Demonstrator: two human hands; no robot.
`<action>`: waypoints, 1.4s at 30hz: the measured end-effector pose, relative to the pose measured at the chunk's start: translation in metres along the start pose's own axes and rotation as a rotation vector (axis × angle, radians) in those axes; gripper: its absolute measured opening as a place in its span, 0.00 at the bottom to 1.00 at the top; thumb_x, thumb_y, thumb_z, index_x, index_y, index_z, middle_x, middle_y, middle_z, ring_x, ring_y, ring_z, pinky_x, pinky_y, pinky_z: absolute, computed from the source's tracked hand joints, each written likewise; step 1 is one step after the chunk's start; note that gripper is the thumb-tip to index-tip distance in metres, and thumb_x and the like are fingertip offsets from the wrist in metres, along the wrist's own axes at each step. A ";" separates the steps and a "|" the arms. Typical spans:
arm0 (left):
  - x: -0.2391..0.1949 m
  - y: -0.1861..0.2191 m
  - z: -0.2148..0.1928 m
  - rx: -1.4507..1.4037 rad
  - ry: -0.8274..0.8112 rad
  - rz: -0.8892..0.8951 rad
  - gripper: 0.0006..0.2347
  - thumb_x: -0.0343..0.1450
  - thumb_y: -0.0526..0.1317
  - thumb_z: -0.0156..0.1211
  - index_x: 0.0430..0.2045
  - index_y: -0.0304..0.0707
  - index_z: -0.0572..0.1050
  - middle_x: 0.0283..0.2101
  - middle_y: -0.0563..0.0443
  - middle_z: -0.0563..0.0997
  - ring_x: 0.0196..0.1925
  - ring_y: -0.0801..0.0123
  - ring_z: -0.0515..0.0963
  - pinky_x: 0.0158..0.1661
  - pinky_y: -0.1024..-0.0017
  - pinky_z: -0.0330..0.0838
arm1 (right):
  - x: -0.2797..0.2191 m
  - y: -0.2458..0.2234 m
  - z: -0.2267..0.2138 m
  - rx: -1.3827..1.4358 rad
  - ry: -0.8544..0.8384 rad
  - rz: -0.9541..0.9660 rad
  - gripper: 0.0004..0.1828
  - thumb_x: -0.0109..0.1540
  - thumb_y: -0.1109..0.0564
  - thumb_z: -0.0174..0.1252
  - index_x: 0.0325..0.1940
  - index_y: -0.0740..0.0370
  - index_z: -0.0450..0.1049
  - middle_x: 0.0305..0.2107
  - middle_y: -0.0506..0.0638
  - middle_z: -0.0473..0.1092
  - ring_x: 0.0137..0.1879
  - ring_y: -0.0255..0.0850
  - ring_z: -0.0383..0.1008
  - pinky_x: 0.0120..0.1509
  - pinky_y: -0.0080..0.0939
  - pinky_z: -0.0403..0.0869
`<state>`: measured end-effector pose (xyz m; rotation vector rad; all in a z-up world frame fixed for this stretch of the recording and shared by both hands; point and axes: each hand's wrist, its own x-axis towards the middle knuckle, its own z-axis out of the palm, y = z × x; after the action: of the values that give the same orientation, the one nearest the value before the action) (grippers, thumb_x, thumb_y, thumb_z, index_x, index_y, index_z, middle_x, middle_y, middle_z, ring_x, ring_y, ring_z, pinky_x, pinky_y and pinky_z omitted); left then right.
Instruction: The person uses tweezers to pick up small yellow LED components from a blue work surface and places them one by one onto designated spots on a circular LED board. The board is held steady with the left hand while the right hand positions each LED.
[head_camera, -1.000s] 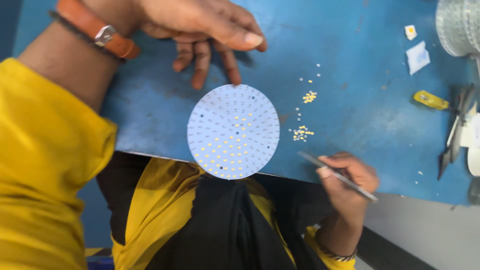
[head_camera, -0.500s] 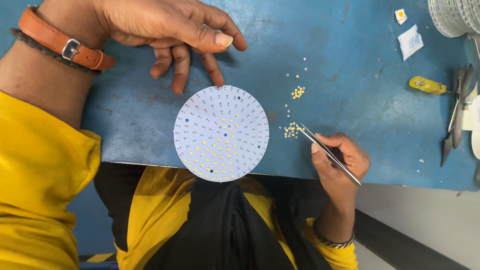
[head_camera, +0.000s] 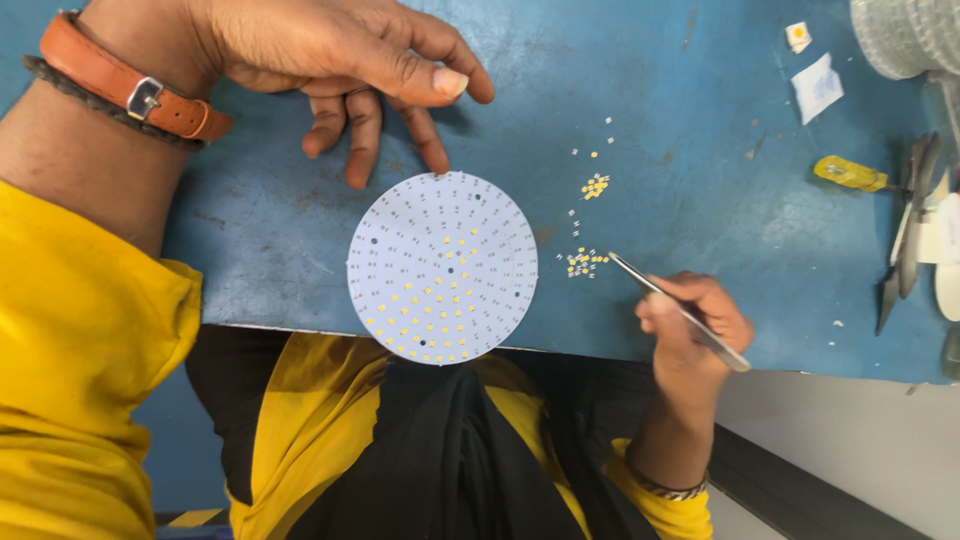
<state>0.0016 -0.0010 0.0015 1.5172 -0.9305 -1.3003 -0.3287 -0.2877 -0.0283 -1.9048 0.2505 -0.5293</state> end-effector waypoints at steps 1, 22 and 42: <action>0.000 0.001 0.000 0.022 0.006 -0.021 0.36 0.67 0.60 0.57 0.67 0.36 0.62 0.46 0.30 0.83 0.23 0.58 0.90 0.14 0.72 0.80 | 0.001 0.000 -0.003 0.321 0.000 0.079 0.06 0.68 0.59 0.62 0.44 0.65 0.75 0.30 0.45 0.71 0.33 0.29 0.67 0.36 0.29 0.65; -0.007 0.011 0.017 0.050 0.013 -0.011 0.41 0.66 0.65 0.54 0.67 0.33 0.60 0.48 0.24 0.82 0.24 0.53 0.89 0.14 0.70 0.77 | -0.014 -0.024 0.033 0.173 -0.377 0.059 0.07 0.61 0.67 0.63 0.41 0.68 0.74 0.32 0.50 0.72 0.32 0.33 0.68 0.33 0.29 0.66; -0.001 0.004 0.014 0.099 0.043 -0.001 0.41 0.67 0.65 0.54 0.68 0.31 0.58 0.48 0.22 0.84 0.24 0.52 0.90 0.14 0.68 0.79 | 0.019 -0.018 0.042 -0.166 -0.485 -0.263 0.12 0.58 0.63 0.69 0.44 0.71 0.77 0.35 0.53 0.76 0.38 0.36 0.76 0.40 0.29 0.71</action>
<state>-0.0127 -0.0036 0.0049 1.6150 -0.9788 -1.2336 -0.2940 -0.2542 -0.0203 -2.1764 -0.2838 -0.2065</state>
